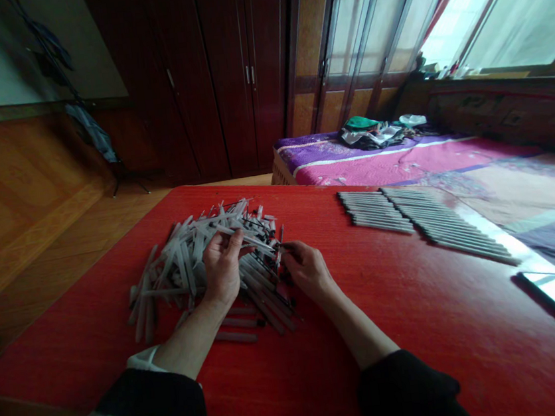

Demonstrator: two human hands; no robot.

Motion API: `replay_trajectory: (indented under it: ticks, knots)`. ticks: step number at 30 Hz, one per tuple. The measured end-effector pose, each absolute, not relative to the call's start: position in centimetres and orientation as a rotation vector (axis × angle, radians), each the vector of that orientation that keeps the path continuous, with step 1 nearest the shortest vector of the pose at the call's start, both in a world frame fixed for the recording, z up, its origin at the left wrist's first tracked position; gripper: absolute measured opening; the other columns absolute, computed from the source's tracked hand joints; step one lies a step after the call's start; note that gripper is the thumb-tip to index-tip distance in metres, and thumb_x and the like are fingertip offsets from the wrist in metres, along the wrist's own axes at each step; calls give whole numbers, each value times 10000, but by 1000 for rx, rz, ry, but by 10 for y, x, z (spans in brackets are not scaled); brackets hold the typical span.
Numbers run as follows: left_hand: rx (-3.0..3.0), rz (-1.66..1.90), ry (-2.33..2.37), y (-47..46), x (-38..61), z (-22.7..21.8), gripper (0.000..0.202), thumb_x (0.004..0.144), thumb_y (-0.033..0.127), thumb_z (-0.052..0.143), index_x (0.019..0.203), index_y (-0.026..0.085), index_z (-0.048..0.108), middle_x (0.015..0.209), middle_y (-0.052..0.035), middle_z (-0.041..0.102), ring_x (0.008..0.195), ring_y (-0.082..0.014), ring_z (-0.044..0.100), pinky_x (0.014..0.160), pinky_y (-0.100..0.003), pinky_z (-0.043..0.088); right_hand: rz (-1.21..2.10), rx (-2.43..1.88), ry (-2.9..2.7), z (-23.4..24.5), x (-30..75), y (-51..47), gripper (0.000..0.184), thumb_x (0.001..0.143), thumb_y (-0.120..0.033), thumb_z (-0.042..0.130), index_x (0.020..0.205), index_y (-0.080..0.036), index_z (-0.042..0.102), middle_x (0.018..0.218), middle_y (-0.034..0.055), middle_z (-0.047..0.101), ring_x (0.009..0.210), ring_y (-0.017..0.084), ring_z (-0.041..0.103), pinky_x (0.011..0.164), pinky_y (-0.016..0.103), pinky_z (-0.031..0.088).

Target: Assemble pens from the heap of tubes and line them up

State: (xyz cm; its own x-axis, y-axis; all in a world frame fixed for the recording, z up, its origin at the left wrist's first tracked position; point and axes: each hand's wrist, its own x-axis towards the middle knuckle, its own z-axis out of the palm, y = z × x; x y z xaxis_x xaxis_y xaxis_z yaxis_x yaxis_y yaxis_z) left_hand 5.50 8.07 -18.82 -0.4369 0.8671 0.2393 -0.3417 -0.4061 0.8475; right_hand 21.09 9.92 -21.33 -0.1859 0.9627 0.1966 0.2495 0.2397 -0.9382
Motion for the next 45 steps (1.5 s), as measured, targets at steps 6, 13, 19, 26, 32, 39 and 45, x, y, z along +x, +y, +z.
replay_trajectory:
  ticks: [6, 13, 19, 26, 32, 39, 45]
  knots:
    - [853, 1895, 947, 80, 56, -188, 261, 659, 375, 696, 724, 156, 570, 660, 33, 550, 576, -79, 547, 496, -179, 503, 1229, -1064, -1348, -198, 217, 99, 415, 695, -386, 629, 1017, -138, 546, 651, 32, 671, 483, 116, 567, 461, 234, 438]
    - [749, 1880, 890, 82, 54, -189, 251, 653, 338, 701, 737, 149, 560, 667, 33, 567, 575, -87, 578, 538, -210, 519, 1347, -1042, -1084, -200, 223, 103, 294, 609, -342, 734, 755, -148, 570, 717, 48, 671, 551, 114, 592, 490, 226, 462]
    - [734, 1873, 878, 83, 53, -192, 251, 651, 337, 704, 733, 154, 554, 678, 35, 576, 601, -92, 591, 569, -223, 520, 1460, -956, -968, -198, 223, 103, 222, 593, -274, 734, 689, -158, 570, 572, -12, 593, 442, 74, 500, 387, 191, 375]
    - [718, 1871, 867, 82, 54, -189, 258, 634, 331, 714, 742, 152, 563, 675, 36, 580, 606, -101, 599, 582, -236, 520, 1561, -917, -1002, -202, 219, 102, 169, 586, -184, 705, 653, -155, 553, 629, 33, 658, 491, 103, 571, 469, 220, 465]
    - [700, 1894, 871, 83, 55, -189, 253, 628, 316, 719, 741, 152, 564, 681, 34, 587, 603, -103, 597, 574, -246, 523, 1596, -898, -1070, -197, 214, 95, 295, 577, -217, 731, 832, -143, 602, 659, 40, 674, 496, 114, 587, 450, 217, 462]
    - [714, 1860, 885, 82, 55, -188, 247, 633, 306, 718, 758, 153, 570, 705, 28, 589, 618, -98, 587, 563, -226, 517, 1644, -874, -1114, -199, 212, 93, 237, 602, -234, 725, 795, -115, 660, 668, 48, 671, 509, 108, 590, 476, 222, 470]
    - [775, 1835, 894, 80, 58, -189, 217, 658, 308, 702, 707, 146, 566, 659, 31, 572, 593, -92, 567, 565, -229, 520, 1660, -855, -1125, -199, 213, 93, 226, 607, -226, 726, 801, -117, 682, 672, 46, 679, 501, 105, 589, 481, 220, 465]
